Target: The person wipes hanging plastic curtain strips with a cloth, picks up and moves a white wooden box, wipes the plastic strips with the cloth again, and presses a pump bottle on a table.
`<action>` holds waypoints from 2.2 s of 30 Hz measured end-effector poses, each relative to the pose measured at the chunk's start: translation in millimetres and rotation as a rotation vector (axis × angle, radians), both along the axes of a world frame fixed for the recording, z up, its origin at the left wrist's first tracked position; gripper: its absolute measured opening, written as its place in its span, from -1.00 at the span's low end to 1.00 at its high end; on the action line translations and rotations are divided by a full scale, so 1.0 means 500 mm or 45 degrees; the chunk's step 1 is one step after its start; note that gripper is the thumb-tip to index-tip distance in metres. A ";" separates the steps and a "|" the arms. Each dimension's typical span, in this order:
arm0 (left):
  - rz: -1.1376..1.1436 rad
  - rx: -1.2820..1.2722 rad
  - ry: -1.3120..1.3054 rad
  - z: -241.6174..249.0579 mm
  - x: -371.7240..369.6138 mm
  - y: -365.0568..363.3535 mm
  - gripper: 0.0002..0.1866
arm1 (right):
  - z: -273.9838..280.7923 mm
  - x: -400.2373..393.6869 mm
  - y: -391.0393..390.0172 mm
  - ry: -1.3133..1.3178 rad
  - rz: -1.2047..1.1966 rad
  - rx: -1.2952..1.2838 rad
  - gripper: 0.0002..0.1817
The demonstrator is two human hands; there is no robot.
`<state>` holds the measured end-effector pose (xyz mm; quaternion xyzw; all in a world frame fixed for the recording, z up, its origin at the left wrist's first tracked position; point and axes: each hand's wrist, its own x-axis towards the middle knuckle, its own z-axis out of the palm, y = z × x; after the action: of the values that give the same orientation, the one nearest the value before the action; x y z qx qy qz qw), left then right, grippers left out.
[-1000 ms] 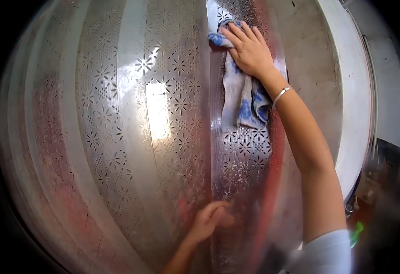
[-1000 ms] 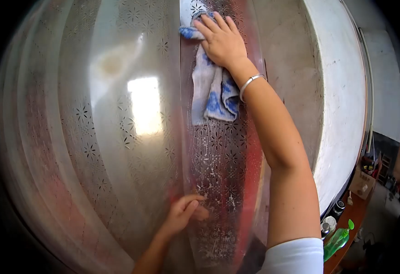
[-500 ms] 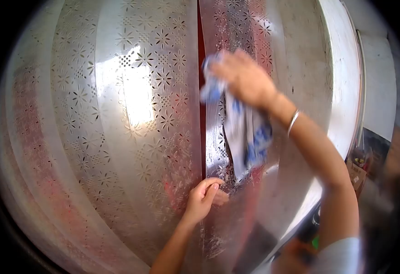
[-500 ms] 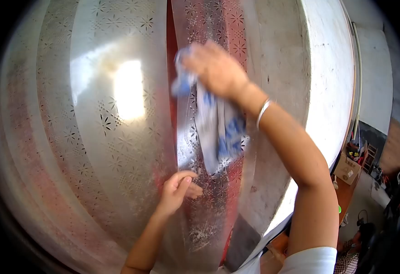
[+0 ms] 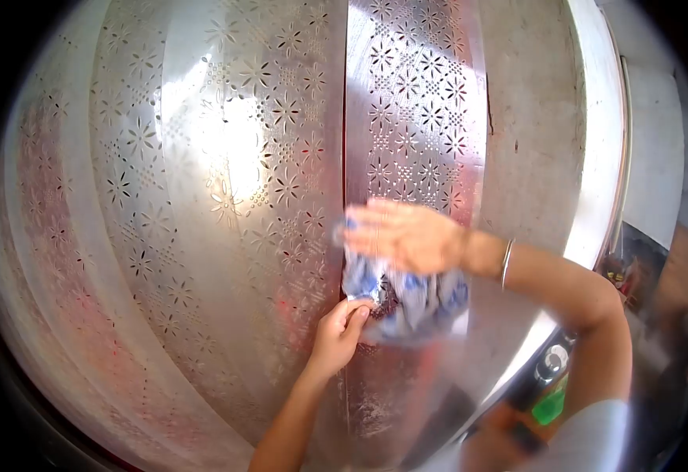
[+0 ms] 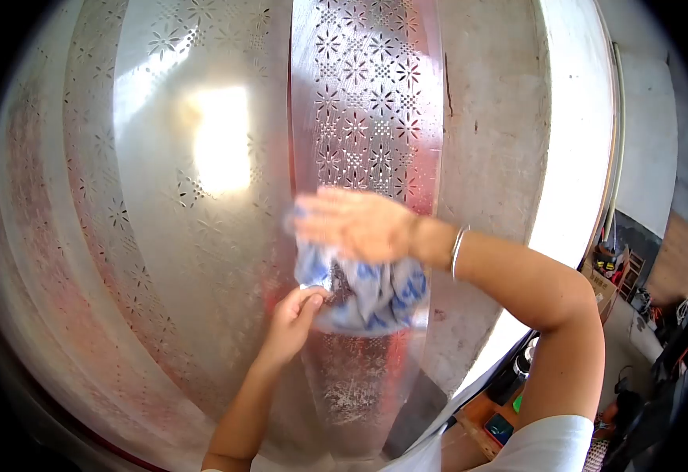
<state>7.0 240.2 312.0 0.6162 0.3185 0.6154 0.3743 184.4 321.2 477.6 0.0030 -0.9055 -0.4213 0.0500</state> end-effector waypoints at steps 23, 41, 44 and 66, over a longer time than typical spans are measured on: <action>0.023 0.014 0.053 -0.004 0.015 -0.028 -0.78 | 0.088 0.005 0.003 0.098 0.019 0.127 -0.36; -0.108 -0.023 0.006 -0.023 0.035 -0.031 -0.78 | 0.232 0.113 0.111 1.437 0.146 0.642 -0.44; -0.143 -0.010 -0.038 -0.039 0.038 -0.022 -0.77 | -0.002 0.084 0.083 1.540 -0.022 0.243 -0.35; 0.011 -0.031 0.065 -0.034 0.037 0.011 -0.78 | 0.147 0.043 0.089 1.822 0.378 0.245 -0.48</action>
<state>25.4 245.9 295.0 0.6256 0.3380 0.5973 0.3708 205.8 365.9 551.0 -0.1457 -0.6005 -0.3866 0.6846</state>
